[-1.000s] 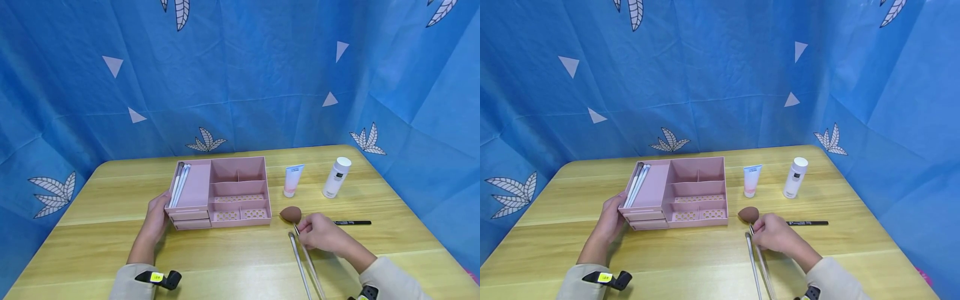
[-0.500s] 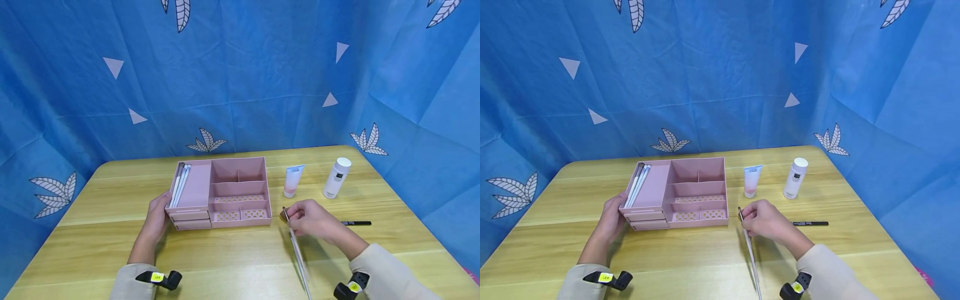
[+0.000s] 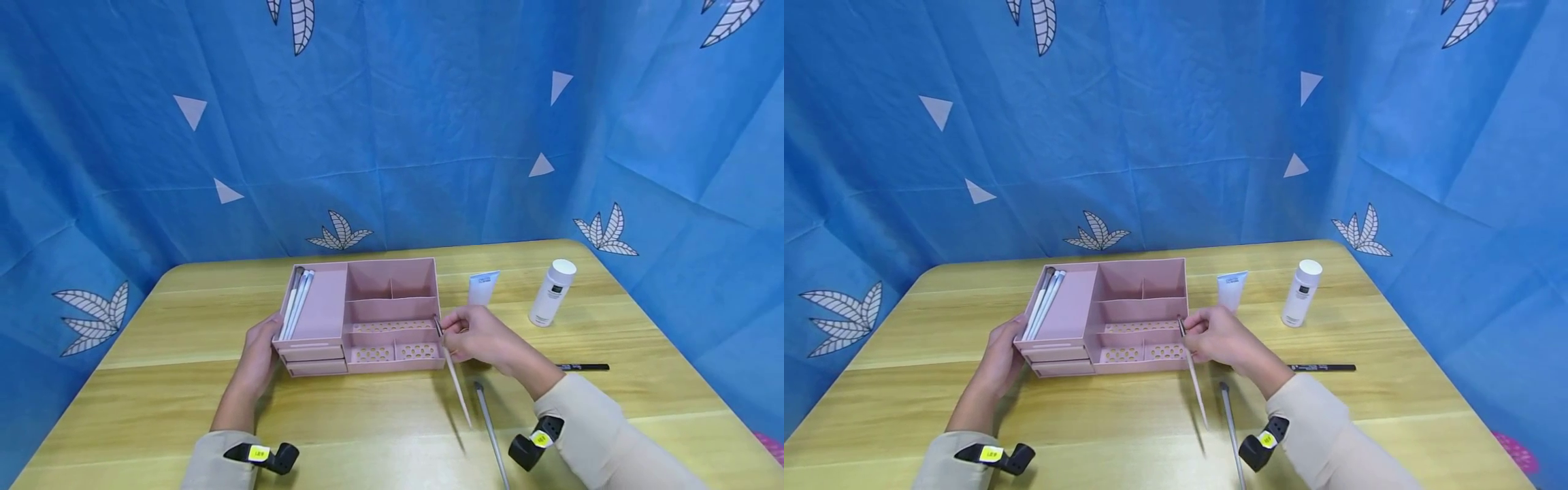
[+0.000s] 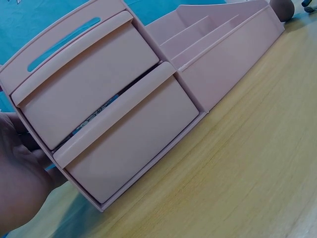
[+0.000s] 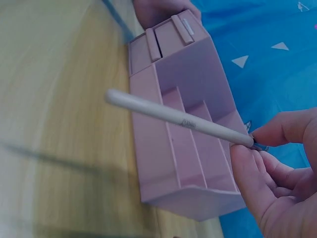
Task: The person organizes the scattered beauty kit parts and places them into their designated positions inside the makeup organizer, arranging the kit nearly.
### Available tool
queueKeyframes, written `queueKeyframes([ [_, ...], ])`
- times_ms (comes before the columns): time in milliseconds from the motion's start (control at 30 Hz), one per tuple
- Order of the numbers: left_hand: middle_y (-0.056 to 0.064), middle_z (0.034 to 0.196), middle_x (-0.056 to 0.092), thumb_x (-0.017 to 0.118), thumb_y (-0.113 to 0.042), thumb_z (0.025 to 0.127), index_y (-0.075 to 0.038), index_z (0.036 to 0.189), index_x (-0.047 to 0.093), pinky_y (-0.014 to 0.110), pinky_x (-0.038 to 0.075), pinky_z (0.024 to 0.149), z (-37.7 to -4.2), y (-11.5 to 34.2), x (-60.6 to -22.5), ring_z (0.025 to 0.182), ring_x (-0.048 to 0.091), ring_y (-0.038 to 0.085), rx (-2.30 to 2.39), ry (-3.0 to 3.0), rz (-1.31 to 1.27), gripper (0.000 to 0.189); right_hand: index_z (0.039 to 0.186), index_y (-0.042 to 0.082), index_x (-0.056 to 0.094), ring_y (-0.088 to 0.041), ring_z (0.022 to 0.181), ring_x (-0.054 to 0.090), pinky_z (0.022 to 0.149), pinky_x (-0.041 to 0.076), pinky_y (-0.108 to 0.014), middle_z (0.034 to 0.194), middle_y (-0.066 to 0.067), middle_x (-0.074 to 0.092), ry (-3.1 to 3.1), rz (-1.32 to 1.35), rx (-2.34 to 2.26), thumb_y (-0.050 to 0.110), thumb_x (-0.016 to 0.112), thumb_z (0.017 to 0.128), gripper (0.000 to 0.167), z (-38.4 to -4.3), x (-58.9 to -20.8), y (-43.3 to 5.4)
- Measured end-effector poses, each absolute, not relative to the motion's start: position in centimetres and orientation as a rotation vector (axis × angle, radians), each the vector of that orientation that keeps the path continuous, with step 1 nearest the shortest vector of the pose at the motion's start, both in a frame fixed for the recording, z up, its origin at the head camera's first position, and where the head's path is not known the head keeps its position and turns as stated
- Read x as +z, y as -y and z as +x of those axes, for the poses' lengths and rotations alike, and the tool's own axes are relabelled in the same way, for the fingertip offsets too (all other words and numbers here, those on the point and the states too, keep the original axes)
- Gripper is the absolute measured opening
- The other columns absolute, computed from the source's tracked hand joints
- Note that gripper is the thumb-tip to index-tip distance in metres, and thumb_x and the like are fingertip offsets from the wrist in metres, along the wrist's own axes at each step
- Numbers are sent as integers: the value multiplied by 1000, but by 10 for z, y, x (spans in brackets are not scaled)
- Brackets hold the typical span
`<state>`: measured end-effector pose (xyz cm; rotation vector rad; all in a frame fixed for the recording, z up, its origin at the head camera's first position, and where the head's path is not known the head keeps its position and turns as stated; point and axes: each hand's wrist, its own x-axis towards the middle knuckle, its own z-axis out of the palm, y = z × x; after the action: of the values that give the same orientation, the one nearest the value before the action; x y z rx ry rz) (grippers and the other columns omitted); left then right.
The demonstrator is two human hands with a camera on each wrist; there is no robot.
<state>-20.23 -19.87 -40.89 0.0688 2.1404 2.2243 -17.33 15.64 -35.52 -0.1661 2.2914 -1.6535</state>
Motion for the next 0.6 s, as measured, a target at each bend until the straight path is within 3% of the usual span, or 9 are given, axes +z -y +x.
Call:
queueKeyframes([
  [167,24,141,38,26,-20,101,7,142,30,14,41,96,-202,198,-408,109,51,1,2213,-2140,98,49,110,-12,50,-16,72,57,67,58,-31,88,-11,51,-2288,-180,-1692,-3,51,80,31,-182,-355,-146],
  [433,21,147,33,25,-23,102,5,144,26,21,34,107,-201,198,-406,118,43,5,2185,-2139,85,51,113,-11,52,-14,67,59,69,58,-32,87,-10,56,-2273,-212,-1736,-3,52,81,32,-199,-347,-120],
  [600,22,146,34,25,-23,102,5,144,27,18,37,104,-201,199,-408,116,46,4,2185,-2145,89,50,115,-12,52,-14,70,60,75,58,-34,91,-14,60,-2208,-190,-1799,-4,54,85,32,-214,-334,-96],
])
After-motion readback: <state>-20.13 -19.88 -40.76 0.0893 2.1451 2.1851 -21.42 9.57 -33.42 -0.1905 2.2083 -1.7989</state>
